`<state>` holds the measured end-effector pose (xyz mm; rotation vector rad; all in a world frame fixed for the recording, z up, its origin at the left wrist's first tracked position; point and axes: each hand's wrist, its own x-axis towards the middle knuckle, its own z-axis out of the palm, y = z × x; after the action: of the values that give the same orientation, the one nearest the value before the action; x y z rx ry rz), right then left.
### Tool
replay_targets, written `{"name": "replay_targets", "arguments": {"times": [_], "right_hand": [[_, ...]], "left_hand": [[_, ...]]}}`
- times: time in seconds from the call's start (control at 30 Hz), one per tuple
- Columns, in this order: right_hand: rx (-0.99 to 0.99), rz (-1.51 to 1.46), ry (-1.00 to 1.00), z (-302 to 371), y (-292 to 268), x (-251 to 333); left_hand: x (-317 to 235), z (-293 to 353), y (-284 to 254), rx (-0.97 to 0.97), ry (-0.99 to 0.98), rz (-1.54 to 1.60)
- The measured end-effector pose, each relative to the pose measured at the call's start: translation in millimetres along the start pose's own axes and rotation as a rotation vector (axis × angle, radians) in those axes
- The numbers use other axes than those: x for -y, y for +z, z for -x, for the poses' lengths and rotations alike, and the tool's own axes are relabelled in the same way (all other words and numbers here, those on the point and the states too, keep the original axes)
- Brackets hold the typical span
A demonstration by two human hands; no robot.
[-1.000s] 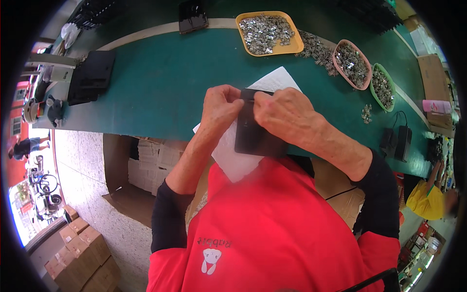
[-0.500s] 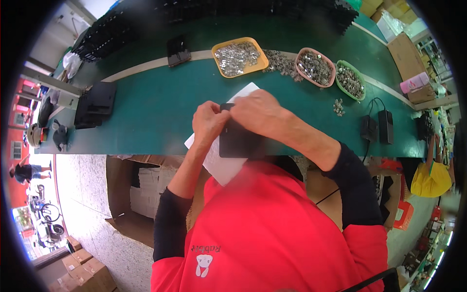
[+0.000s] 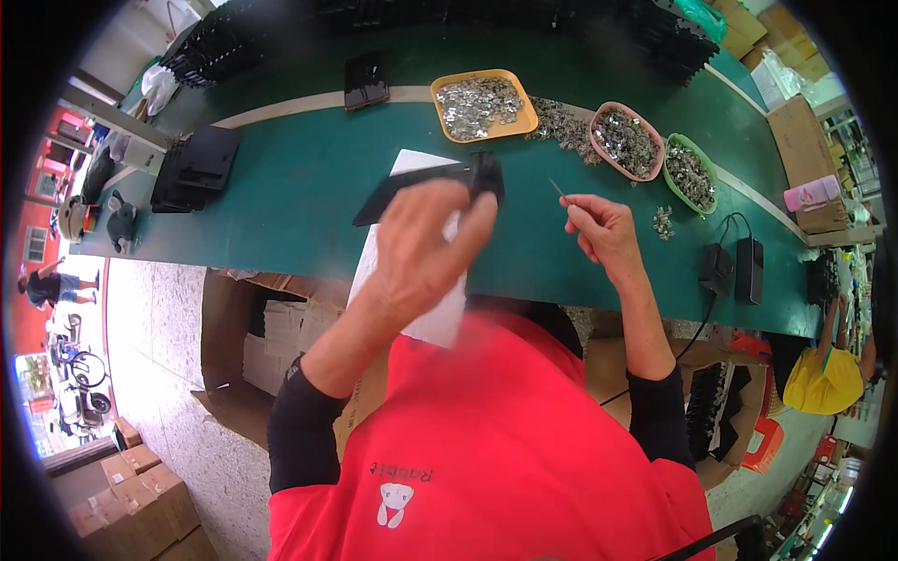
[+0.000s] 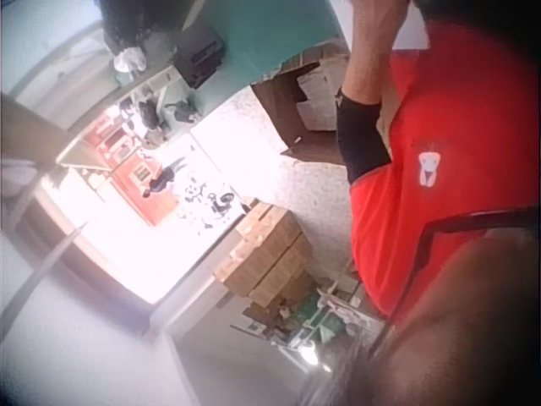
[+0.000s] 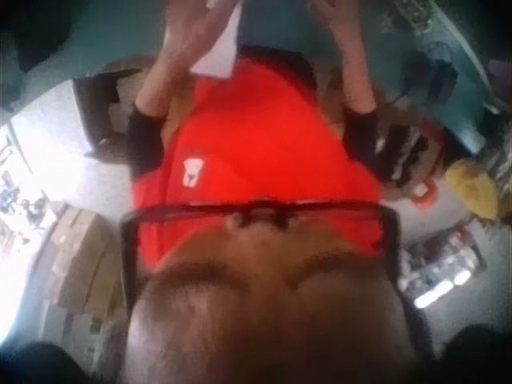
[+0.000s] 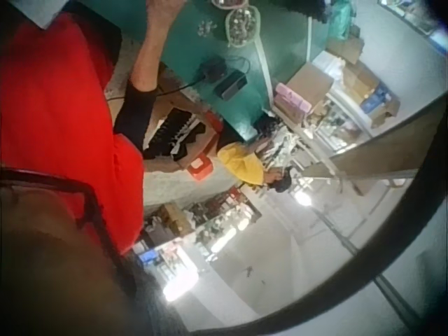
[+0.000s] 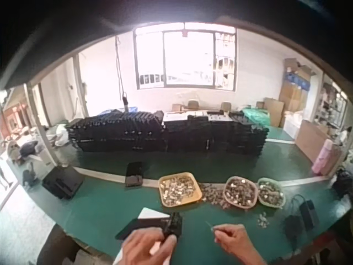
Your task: The person uses a small tool to press components into slots on a black rectangular device. They repeatedly pick up the device, insert the tool into specific holes, and place the device back on the table. The person handles multiple similar devices throughout the clip.
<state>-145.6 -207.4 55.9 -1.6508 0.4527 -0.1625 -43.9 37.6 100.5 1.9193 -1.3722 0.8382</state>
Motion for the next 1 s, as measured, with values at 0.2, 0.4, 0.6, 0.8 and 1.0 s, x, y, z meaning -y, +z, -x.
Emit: {"name": "replay_targets", "arguments": {"times": [0.2,0.4,0.6,0.8,1.0], "right_hand": [[0.103,0.072,0.029,8,21,-8],[0.374,0.429,-0.176,14,70,3],[0.432,0.91,-0.422,-5,96,10],[0.514,0.863,-0.356,-10,101,16],[0.541,0.829,-0.331,-6,101,20]], "left_hand": [[1,94,19,0.285,-0.149,-0.066],[0,108,28,0.176,-0.446,0.045],[2,99,28,0.184,-0.539,0.096],[4,103,31,0.169,-0.552,0.126],[12,105,35,0.108,-0.472,0.123]]}}
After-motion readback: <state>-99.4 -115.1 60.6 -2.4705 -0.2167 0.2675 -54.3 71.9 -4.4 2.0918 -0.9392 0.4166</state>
